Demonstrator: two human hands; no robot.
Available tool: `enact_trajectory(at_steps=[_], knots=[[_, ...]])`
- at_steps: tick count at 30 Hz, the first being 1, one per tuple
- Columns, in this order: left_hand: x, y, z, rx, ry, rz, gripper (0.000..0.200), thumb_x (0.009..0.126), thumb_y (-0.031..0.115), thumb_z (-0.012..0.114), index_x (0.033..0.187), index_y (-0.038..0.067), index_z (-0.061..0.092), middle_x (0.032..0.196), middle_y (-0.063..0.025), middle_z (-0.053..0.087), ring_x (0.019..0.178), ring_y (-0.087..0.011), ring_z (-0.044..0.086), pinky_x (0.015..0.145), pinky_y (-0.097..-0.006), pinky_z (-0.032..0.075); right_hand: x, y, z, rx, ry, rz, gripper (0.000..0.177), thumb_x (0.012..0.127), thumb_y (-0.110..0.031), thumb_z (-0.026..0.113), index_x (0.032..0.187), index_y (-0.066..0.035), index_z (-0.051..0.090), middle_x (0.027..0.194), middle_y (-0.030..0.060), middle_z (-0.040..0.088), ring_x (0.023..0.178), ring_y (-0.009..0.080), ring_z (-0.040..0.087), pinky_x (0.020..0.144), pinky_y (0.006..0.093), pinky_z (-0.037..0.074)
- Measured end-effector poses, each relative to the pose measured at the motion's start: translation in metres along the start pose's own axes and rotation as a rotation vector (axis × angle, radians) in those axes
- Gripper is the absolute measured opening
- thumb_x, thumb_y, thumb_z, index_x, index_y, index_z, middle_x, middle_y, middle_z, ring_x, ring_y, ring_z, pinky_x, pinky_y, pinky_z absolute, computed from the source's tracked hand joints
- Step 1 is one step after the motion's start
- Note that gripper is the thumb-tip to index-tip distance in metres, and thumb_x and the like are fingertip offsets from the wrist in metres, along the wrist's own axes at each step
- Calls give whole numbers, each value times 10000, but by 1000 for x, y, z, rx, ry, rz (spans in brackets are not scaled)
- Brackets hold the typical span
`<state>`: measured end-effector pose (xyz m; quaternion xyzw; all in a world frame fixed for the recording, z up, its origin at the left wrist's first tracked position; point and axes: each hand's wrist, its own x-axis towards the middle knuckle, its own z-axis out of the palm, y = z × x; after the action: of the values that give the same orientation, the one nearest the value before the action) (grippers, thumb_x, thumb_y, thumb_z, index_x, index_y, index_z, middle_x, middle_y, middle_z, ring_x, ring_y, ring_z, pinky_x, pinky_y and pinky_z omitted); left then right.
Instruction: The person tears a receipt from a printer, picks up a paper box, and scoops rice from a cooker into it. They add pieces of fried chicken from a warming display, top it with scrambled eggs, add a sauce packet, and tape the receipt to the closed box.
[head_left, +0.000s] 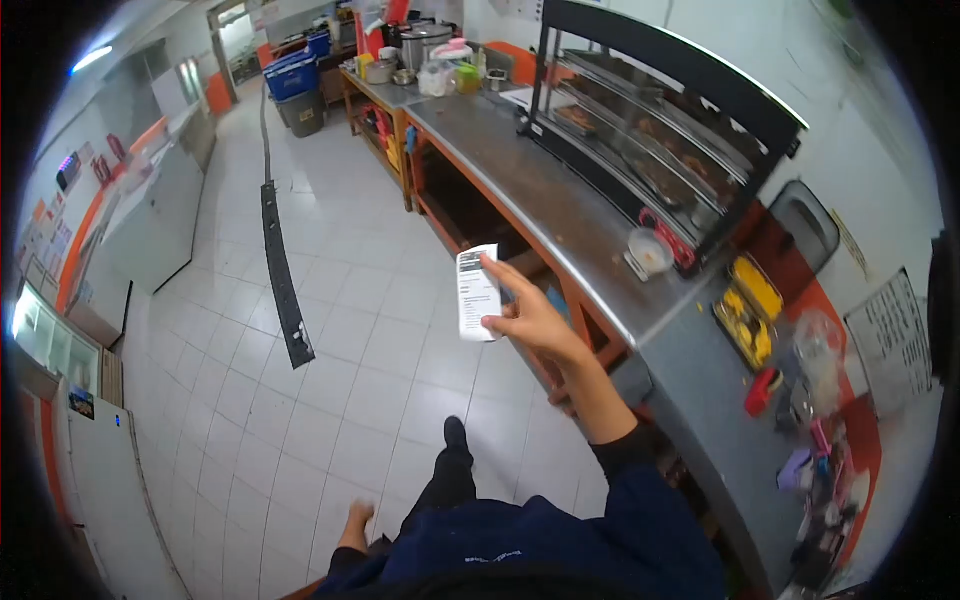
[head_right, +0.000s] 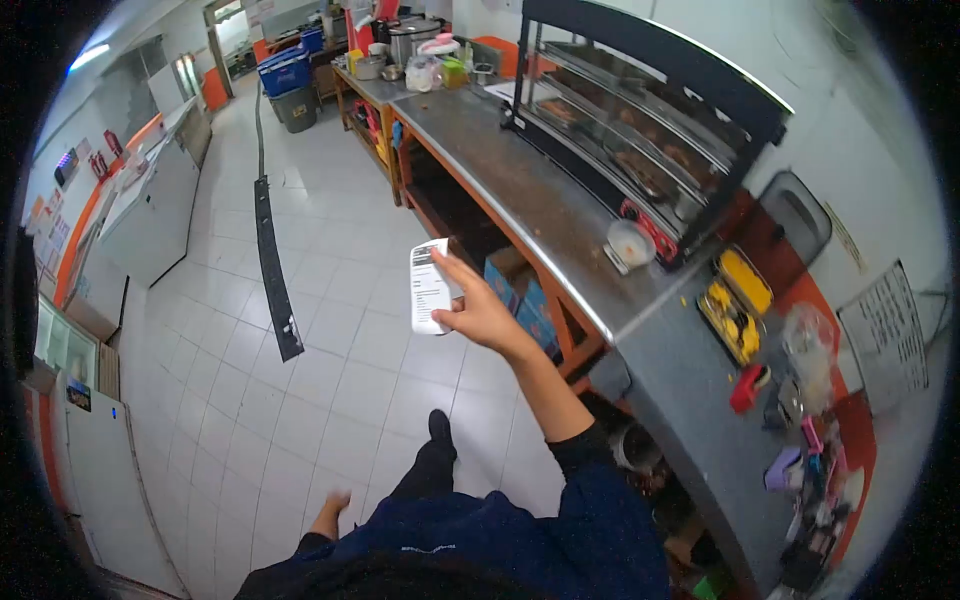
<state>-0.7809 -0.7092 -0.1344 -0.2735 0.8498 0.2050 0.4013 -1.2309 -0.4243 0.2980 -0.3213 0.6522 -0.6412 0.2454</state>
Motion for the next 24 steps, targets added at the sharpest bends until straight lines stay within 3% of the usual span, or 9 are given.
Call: enact_trajectory(at_steps=[1, 9, 13, 15, 16, 17, 19, 22, 24], knots=[[-77, -16, -11, -408, 8, 580, 444, 915, 350, 414, 1053, -29, 601, 1155, -248, 569, 1107, -414, 514, 980, -444, 373, 25, 0, -22, -54, 26, -55, 772, 704, 121, 618, 1400, -63, 341, 1426, 130, 305, 1085, 185, 531, 758, 239, 514], [114, -21, -152, 217, 458, 245, 324, 918, 247, 413, 988, 20, 634, 1027, -166, 633, 1008, -321, 581, 914, -436, 414, 176, -44, -238, -303, 448, -233, 818, 677, 119, 639, 1410, -74, 331, 1343, 115, 421, 887, 157, 609, 640, 233, 511], [291, 93, -304, 543, 608, 143, 289, 919, 202, 412, 959, 41, 648, 972, -131, 660, 966, -281, 610, 886, -432, 431, 235, -72, -308, -330, 639, -244, 814, 691, 107, 649, 1415, -91, 333, 1061, 83, 583, 665, 74, 572, 535, 212, 448], [346, 186, -391, -896, 485, 190, 316, 889, 260, 509, 987, -34, 573, 809, -130, 621, 768, -220, 606, 564, -345, 490, 267, -84, -362, -413, 735, -266, 815, 687, 103, 654, 1413, -85, 333, 1088, 105, 582, 626, 76, 564, 521, 221, 447], [362, 236, -431, -993, 356, 323, 365, 892, 282, 537, 1079, -31, 549, 858, -115, 613, 779, -180, 607, 558, -322, 498, 283, -90, -391, -415, 777, -283, 823, 676, 107, 656, 1410, -74, 332, 1204, 140, 552, 636, 90, 580, 530, 229, 463], [351, 292, -481, -856, 184, 286, 343, 901, 276, 533, 1128, 20, 553, 1069, -98, 595, 1016, -258, 594, 724, -401, 510, 297, -101, -414, -437, 826, -258, 819, 676, 101, 660, 1408, -74, 337, 1172, 145, 566, 646, 97, 584, 532, 230, 464], [374, 362, -526, -790, 287, 646, 316, 894, 263, 542, 1068, 4, 586, 976, -141, 636, 905, -241, 616, 655, -353, 519, 323, -122, -461, -553, 925, -247, 789, 684, 88, 663, 1396, -69, 361, 1116, 152, 580, 705, 133, 610, 566, 254, 490], [413, 410, -572, -313, 507, 793, 280, 888, 243, 539, 1030, 12, 609, 1027, -179, 630, 924, -304, 612, 744, -383, 503, 364, -127, -528, -463, 1037, -402, 737, 709, 25, 684, 1380, -63, 390, 1027, 133, 606, 691, 140, 579, 567, 259, 470], [445, 404, -580, -398, 362, 703, 309, 869, 290, 540, 1008, 27, 623, 979, -201, 641, 924, -342, 611, 807, -398, 481, 376, -130, -559, -671, 1182, -236, 660, 749, -60, 686, 1355, -46, 425, 984, 126, 616, 688, 141, 567, 561, 268, 460]])
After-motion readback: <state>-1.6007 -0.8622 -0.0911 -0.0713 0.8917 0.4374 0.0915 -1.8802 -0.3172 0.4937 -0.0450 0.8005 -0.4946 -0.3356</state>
